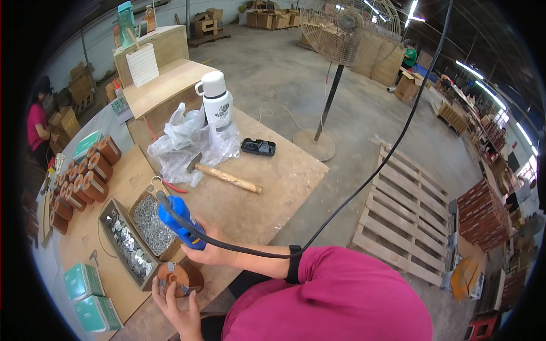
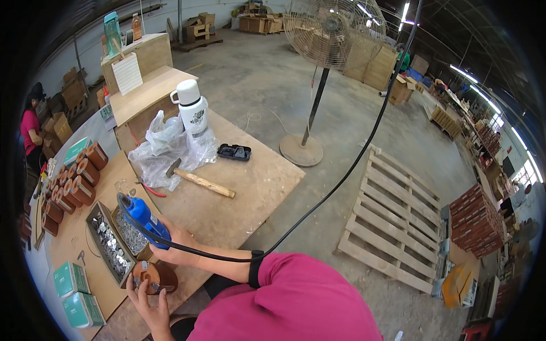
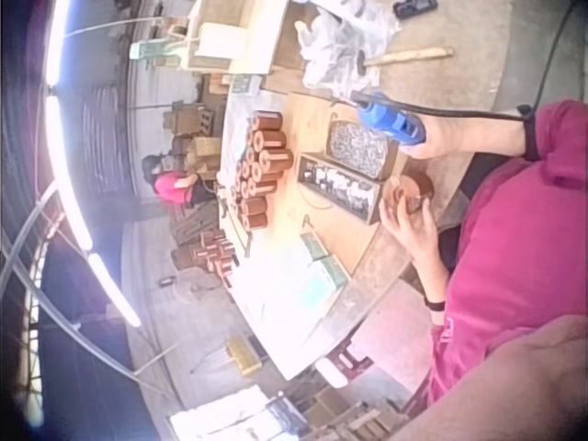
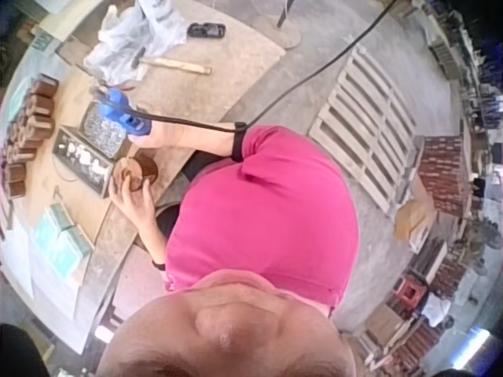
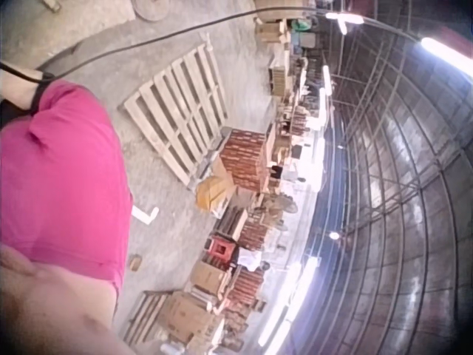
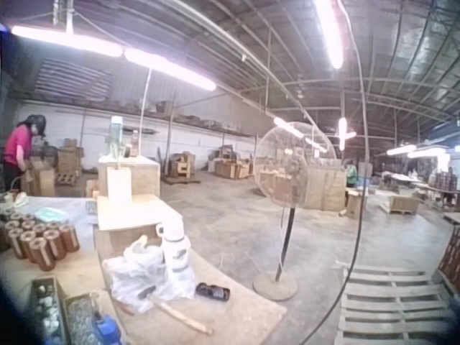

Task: Attaching metal brackets or hinges to wooden cylindrical components using an electric screwdriver.

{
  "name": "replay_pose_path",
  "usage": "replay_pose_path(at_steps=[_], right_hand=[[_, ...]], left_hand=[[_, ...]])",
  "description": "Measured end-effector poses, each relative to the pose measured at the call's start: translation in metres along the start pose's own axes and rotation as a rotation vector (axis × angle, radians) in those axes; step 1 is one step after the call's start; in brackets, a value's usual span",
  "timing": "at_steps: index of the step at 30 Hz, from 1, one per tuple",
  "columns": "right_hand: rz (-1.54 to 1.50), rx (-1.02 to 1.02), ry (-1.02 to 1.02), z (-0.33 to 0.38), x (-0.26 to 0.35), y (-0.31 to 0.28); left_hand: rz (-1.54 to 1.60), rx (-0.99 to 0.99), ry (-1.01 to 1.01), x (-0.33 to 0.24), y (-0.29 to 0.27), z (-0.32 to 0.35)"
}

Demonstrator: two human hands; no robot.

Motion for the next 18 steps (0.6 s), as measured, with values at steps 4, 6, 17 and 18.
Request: replay_pose_path(at_steps=[4,6,17,18], right_hand=[[-0.048,-0.025,-0.015,-0.0008,0.0017,-0.0029],[-0.052,-0.022,-0.007,-0.0009,0.0008,-0.0037],[-0.014,-0.017,0.008,0.0008,-0.0007,-0.0009],[-0.014,-0.018,0.009,0.0007,-0.0004,-0.0017]], left_hand=[[-0.104,0.024,0.104,-0.0046,-0.0005,-0.0014],[-0.161,0.036,0.142,-0.0076,-0.0001,-0.0016],[-0.099,0.018,0.067,-0.0053,-0.0036,-0.002],[-0.1,0.02,0.068,-0.004,-0.0041,-0.0022]])
Point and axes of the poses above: each hand's wrist, its own z-axis away from the middle knuckle, its own y-axis out of the palm, x = y × z, the point moved 4 cm from there along -z, towards the middle knuckle, and after that the axes turned 14 degrees about z, right-handed, at the moved point
